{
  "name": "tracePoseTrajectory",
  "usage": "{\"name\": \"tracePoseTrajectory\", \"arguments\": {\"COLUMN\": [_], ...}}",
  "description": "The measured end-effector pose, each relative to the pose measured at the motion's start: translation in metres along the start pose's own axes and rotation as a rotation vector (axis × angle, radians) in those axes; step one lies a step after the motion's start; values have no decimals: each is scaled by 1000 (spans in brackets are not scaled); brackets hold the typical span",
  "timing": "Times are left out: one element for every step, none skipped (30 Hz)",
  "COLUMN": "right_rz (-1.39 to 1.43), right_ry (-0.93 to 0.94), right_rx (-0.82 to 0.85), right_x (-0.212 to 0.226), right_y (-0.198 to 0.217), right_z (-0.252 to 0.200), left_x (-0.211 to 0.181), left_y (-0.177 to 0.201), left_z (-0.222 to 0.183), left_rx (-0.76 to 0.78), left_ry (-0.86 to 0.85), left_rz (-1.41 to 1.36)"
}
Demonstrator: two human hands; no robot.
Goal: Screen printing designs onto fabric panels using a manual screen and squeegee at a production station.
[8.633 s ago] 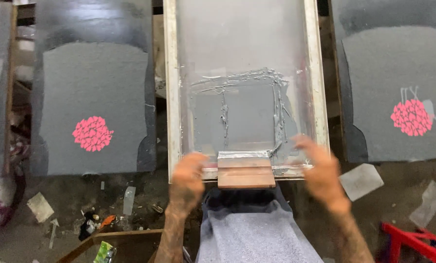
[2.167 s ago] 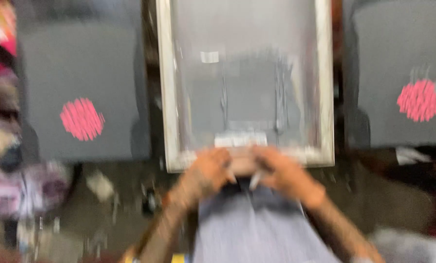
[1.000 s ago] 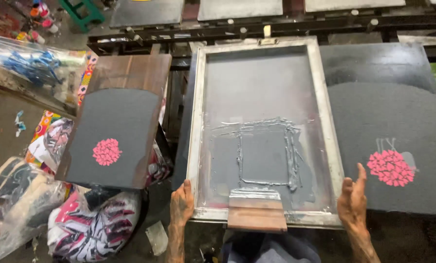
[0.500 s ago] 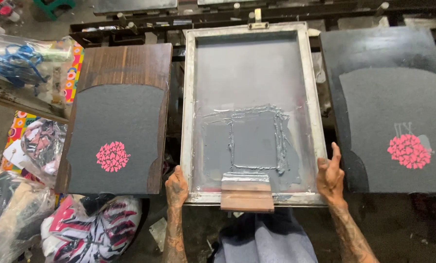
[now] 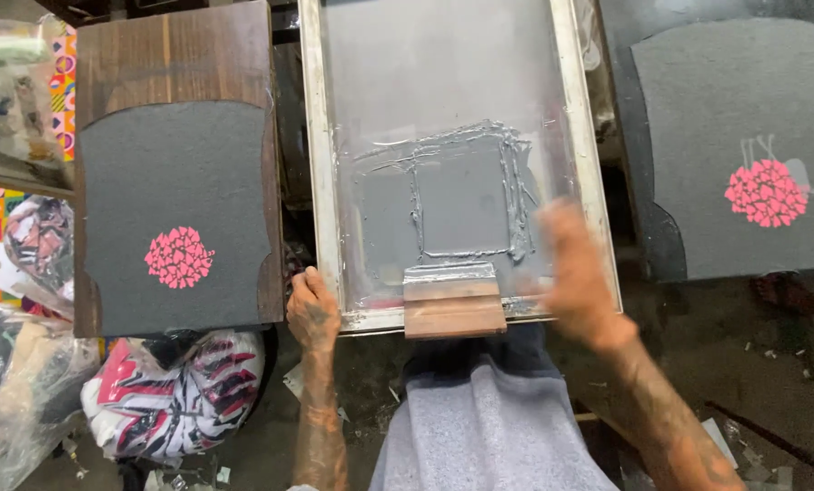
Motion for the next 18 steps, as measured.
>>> {"name": "tracePoseTrajectory", "arguments": {"right_rz": [2, -154, -322, -331, -376, -420, -416, -354, -284, -274, -47, 181, 185, 173, 158, 160, 5, -149], "right_ry": [-6, 113, 235, 234, 239, 244, 252, 253, 244, 244, 171, 94, 89, 31, -21, -20, 14, 49], "right_rx": [-1, 281, 557, 549, 654, 760, 770, 860, 949, 959, 1005, 1041, 1043, 1069, 1093, 1095, 1084, 1069], "right_x": [20, 45, 63, 56, 48, 41, 47, 53, 60, 58, 57, 56, 52, 47, 41, 38, 34, 31], "right_y": [-9, -28, -45, -57, -71, -85, -78, -74, -69, -61, -53, -44, -45, -47, -49, -52, -56, -60], "right_z": [-7, -15, -20, -16, -19, -22, -12, -4, 2, 20, 34, 49, 58, 65, 76, 78, 80, 83], "left_x": [-7, -21, -41, -59, -74, -89, -97, -109, -121, -135, -153, -171, -174, -180, -187, -199, -206, -211], "left_y": [9, 25, 36, 42, 47, 52, 56, 53, 52, 61, 64, 67, 58, 50, 41, 40, 33, 27], "left_z": [-11, -23, -34, -38, -50, -62, -66, -71, -78, -79, -87, -96, -93, -92, -90, -84, -77, -68], "left_rx": [3, -164, -335, -337, -216, -96, -98, 113, 334, 338, 508, 680, 685, 659, 625, 625, 689, 746], "left_ry": [-2, -188, -377, -385, -457, -526, -514, -578, -639, -628, -757, -884, -881, -976, -1070, -1068, -986, -895], "left_rz": [5, 54, 89, 79, -50, -181, -178, -255, -327, -320, -278, -236, -234, -121, -7, -6, 218, 441]}}
Point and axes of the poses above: each hand's wrist, its own z-axis towards the middle knuckle, its own y-axis out of the back of the hand, x = y × z, the point moved 4 cm from there along z, towards the middle knuckle, and after that the axes turned 4 degrees about y, right-handed, at the moved point
